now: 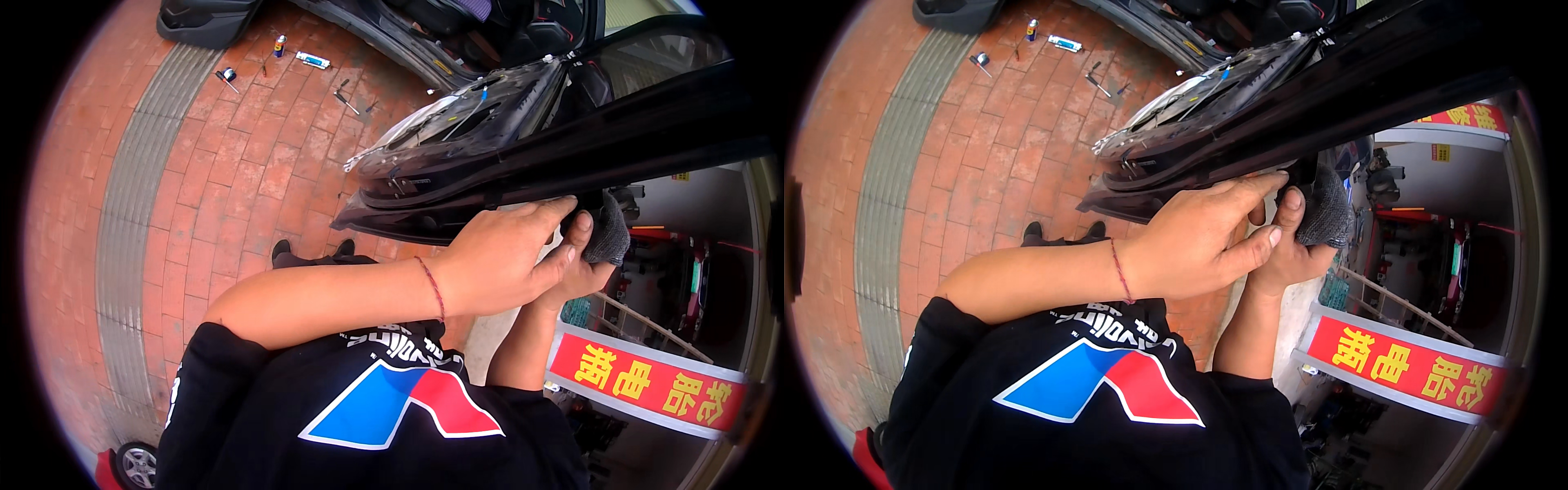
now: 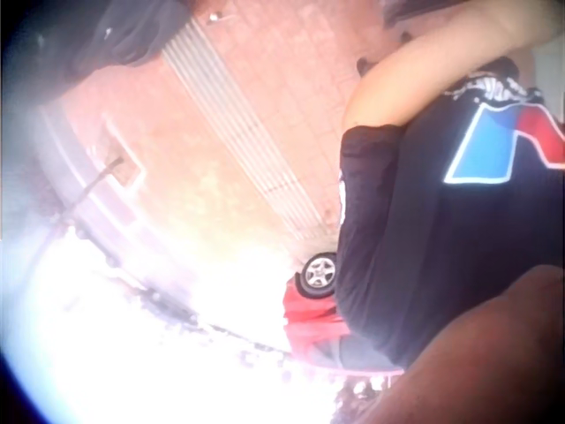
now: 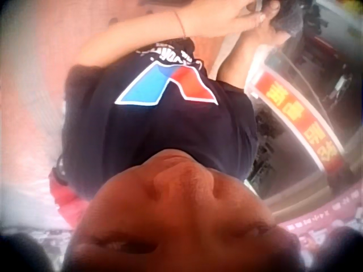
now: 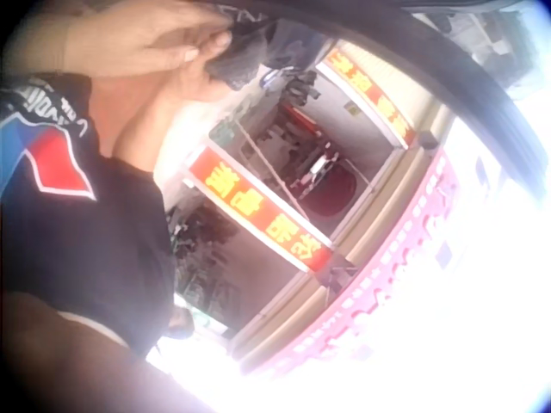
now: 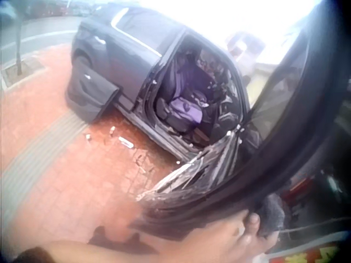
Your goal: The person removes a door weatherstrip from a black car, cleans it with a cloth, and uses a screwdriver to adjust a small plastic component. They then retrieve a parts box from a shelf and use pliers to manipulate the component.
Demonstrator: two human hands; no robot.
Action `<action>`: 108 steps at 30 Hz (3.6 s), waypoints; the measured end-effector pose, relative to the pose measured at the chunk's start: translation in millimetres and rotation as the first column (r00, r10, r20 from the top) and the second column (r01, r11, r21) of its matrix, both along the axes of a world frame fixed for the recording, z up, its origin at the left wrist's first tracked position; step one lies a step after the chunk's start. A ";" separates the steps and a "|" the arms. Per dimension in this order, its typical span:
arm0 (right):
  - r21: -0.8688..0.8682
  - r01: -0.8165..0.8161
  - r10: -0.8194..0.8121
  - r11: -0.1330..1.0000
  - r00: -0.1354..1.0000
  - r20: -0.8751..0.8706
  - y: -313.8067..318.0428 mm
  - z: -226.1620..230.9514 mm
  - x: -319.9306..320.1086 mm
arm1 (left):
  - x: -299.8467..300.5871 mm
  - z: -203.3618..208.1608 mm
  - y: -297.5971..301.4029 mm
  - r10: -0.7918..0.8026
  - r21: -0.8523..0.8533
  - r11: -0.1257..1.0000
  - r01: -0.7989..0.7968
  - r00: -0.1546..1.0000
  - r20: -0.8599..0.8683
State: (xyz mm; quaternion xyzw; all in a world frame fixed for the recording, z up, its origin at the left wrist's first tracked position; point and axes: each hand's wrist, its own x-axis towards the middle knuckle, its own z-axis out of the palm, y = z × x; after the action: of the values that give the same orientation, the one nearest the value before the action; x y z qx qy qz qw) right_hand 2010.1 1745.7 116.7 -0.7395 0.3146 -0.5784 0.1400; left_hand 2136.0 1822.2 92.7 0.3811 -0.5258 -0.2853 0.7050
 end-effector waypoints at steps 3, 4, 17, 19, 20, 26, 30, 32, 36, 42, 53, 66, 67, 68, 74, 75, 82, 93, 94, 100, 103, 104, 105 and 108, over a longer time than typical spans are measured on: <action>0.154 -0.054 0.043 0.987 0.996 0.073 7.1 0.0 0.3 | -3.5 1.3 -1.6 -0.002 -0.002 1.000 0.002 1.000 -0.010; 0.219 -0.084 0.060 0.972 0.992 0.114 9.9 0.2 0.9 | -3.9 1.3 -1.2 -0.012 0.004 1.000 0.012 1.000 -0.014; 0.591 -0.209 -0.025 0.779 0.932 0.362 -1.8 14.1 -7.9 | -6.6 -4.1 1.2 -0.036 0.028 0.999 0.037 0.999 -0.035; 0.680 -0.302 -0.030 0.669 0.902 0.430 -1.0 17.2 2.1 | -5.5 -5.1 2.8 -0.064 0.053 0.996 0.067 0.996 -0.055; 0.708 -0.350 -0.040 0.614 0.881 0.471 1.7 19.4 9.2 | -5.4 -6.4 3.4 -0.059 0.059 0.996 0.062 0.997 -0.058; 0.728 -0.384 -0.043 0.568 0.870 0.492 -22.1 -0.8 7.3 | -2.5 -18.3 12.9 -0.076 0.144 0.987 0.073 0.997 0.018; 0.738 -0.388 -0.007 0.552 0.883 0.470 -24.7 -3.9 10.5 | -0.9 -17.9 20.6 -0.122 0.226 0.968 0.109 0.992 0.044; 0.731 -0.421 0.007 0.537 0.868 0.496 -27.5 -0.2 16.2 | -0.3 -21.8 20.6 -0.128 0.251 0.962 0.108 0.990 0.066; 0.749 -0.438 -0.006 0.496 0.862 0.508 -30.4 1.9 19.4 | 10.5 -19.0 27.4 -0.258 0.343 0.905 0.250 0.966 -0.025; 0.613 -0.747 -0.100 0.259 0.610 0.786 -56.7 1.9 13.4 | 29.3 -21.7 42.9 -0.279 0.416 0.843 0.342 0.938 -0.206; 0.732 -0.505 0.009 0.457 0.826 0.564 -107.1 -15.1 30.3 | 46.5 5.5 35.3 -0.122 0.389 0.916 0.098 0.992 0.039; 0.668 -0.600 0.010 0.440 0.747 0.665 -109.4 11.8 34.3 | 37.9 12.2 37.8 -0.096 0.402 0.912 0.079 0.995 0.022; 0.659 -0.624 0.021 0.419 0.733 0.680 -108.7 11.1 31.5 | 37.2 12.7 37.0 -0.090 0.408 0.910 0.071 0.996 0.027; 0.650 -0.650 0.036 0.395 0.718 0.696 -105.4 12.1 30.4 | 37.5 12.7 37.3 -0.092 0.416 0.906 0.073 0.995 0.024; 0.574 -0.701 0.149 0.423 0.679 0.719 -69.6 33.3 41.5 | 38.0 8.2 34.0 -0.049 0.473 0.880 0.039 0.999 0.009; 0.539 -0.718 0.179 0.440 0.659 0.731 -60.6 33.9 41.9 | 39.1 9.1 35.5 -0.034 0.486 0.874 0.019 0.999 0.022; 0.562 -0.706 0.266 0.432 0.695 0.668 3.3 -7.6 12.7 | 69.6 4.4 61.0 -0.393 0.482 0.704 0.521 0.852 -0.347; 0.496 -0.254 0.065 0.831 0.928 0.366 70.3 -9.7 -21.8 | 17.8 14.0 101.5 -0.228 0.607 0.751 0.261 0.965 -0.132; 0.477 -0.127 0.010 0.870 0.971 0.241 63.6 -13.3 -23.5 | 15.4 12.2 111.7 -0.191 0.597 0.769 0.230 0.973 -0.129; -0.023 0.038 -0.043 0.999 0.947 -0.319 59.5 -59.4 12.0 | 24.7 13.8 154.3 -0.118 0.616 0.783 0.078 0.993 0.024; -0.071 0.003 -0.021 0.997 0.963 -0.267 73.7 -55.9 14.0 | 27.9 18.7 179.4 -0.018 0.610 0.792 -0.027 0.998 0.067; -0.067 0.010 -0.027 0.998 0.969 -0.246 67.0 -56.4 12.8 | 30.1 20.8 187.9 0.003 0.612 0.790 -0.038 0.998 0.058; -0.069 0.026 -0.041 0.997 0.973 -0.229 57.1 -56.6 10.6 | 27.1 27.3 191.9 0.024 0.603 0.797 -0.041 0.999 0.036; 0.019 0.013 -0.007 1.000 0.961 -0.277 50.0 -59.7 14.1 | 26.0 34.9 203.5 0.056 0.554 0.827 -0.096 0.995 0.089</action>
State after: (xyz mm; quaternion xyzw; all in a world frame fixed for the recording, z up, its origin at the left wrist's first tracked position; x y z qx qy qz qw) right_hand 2024.2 1795.7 57.0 -0.8100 0.3407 -0.4668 0.0995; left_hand 2161.9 2025.7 127.5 0.5999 -0.4282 -0.3846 0.5557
